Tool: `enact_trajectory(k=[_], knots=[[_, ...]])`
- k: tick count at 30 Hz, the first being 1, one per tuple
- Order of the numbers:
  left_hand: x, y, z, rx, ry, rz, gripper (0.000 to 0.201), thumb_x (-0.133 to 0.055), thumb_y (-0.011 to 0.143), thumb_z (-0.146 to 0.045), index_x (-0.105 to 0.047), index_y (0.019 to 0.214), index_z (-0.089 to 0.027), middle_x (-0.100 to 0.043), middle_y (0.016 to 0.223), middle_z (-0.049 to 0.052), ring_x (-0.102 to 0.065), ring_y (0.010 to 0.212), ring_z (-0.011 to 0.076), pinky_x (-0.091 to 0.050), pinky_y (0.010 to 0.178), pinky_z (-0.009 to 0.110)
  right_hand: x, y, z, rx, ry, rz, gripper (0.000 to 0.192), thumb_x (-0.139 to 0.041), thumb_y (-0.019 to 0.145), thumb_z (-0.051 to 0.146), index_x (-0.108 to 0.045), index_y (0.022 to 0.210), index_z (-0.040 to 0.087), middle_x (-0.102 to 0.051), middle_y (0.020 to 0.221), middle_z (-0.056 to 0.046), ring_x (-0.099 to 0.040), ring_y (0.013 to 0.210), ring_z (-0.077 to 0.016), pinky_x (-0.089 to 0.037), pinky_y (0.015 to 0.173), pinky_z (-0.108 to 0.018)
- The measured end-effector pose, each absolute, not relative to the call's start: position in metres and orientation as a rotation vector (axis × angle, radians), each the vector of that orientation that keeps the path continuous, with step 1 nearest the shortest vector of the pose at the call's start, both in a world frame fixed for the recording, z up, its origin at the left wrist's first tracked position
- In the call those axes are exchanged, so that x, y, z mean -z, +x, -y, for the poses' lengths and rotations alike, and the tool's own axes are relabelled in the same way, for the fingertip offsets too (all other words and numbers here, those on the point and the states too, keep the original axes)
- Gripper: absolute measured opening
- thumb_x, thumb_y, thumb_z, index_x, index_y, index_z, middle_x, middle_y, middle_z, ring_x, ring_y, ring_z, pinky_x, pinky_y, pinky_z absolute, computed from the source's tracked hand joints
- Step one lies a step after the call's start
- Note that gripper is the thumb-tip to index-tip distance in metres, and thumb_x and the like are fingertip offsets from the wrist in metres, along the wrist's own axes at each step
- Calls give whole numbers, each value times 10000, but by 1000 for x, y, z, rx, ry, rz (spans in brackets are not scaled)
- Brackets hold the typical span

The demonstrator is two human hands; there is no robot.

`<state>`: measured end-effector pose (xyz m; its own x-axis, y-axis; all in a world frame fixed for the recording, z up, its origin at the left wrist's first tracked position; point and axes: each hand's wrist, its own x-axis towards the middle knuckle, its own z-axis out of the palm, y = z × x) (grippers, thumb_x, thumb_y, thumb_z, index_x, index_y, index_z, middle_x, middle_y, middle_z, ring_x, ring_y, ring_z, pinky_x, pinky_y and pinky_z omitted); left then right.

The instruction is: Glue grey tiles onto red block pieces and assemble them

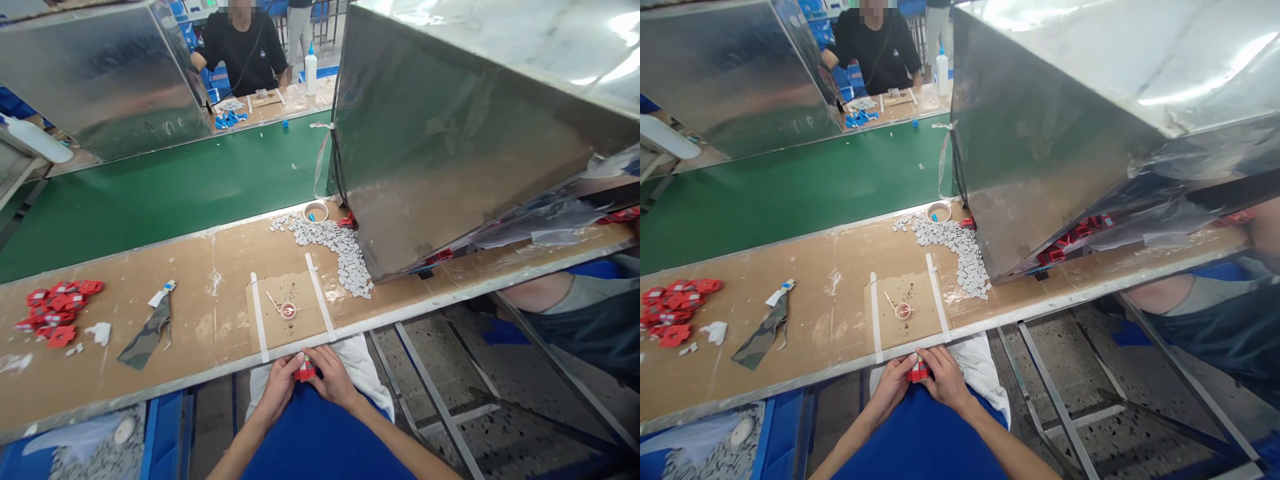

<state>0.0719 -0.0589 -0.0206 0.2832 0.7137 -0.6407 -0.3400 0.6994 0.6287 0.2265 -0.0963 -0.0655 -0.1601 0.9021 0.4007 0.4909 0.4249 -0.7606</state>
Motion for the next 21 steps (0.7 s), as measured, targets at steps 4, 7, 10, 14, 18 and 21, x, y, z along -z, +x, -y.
enact_trajectory(k=[4, 7, 10, 14, 18, 21], knots=[[19, 72, 59, -738, 411, -1073, 473, -958, 611, -486, -822, 860, -108, -831, 1006, 159, -761, 1009, 351, -574, 952, 457, 66, 226, 96, -597, -1201, 1800, 492, -588, 1008, 360, -510, 1470, 212, -713, 1092, -138, -680, 959, -286, -622, 813, -434], [17, 73, 60, -745, 413, -1073, 481, -960, 605, -494, -824, 869, -116, -833, 991, 149, -758, 1022, 347, -570, 965, 453, 66, 226, 97, -598, -1207, 1801, 487, -590, 1009, 373, -518, 1462, 213, -714, 1089, -139, -681, 951, -286, -624, 801, -431], [16, 73, 60, -746, 420, -1069, 480, -953, 617, -496, -824, 880, -115, -834, 969, 147, -754, 1034, 350, -567, 973, 460, 67, 226, 97, -595, -1210, 1803, 495, -595, 1006, 382, -517, 1466, 216, -714, 1094, -140, -684, 958, -290, -625, 814, -442], [14, 74, 61, -744, 432, -1065, 454, -933, 652, -488, -825, 893, -119, -833, 960, 143, -751, 1045, 352, -560, 988, 475, 67, 227, 97, -592, -1208, 1807, 482, -578, 1015, 386, -522, 1462, 213, -715, 1124, -148, -689, 990, -296, -629, 834, -453], [14, 74, 61, -753, 439, -1064, 473, -931, 646, -504, -827, 910, -126, -833, 975, 138, -749, 1048, 351, -550, 1007, 481, 66, 228, 96, -599, -1192, 1808, 458, -600, 1000, 335, -537, 1438, 220, -717, 1133, -144, -692, 998, -290, -629, 836, -443], [14, 74, 62, -755, 444, -1067, 480, -934, 644, -497, -827, 913, -114, -831, 972, 146, -749, 1042, 350, -540, 1017, 476, 65, 229, 95, -606, -1176, 1807, 438, -612, 993, 315, -548, 1415, 213, -720, 1121, -144, -693, 985, -283, -628, 821, -429]])
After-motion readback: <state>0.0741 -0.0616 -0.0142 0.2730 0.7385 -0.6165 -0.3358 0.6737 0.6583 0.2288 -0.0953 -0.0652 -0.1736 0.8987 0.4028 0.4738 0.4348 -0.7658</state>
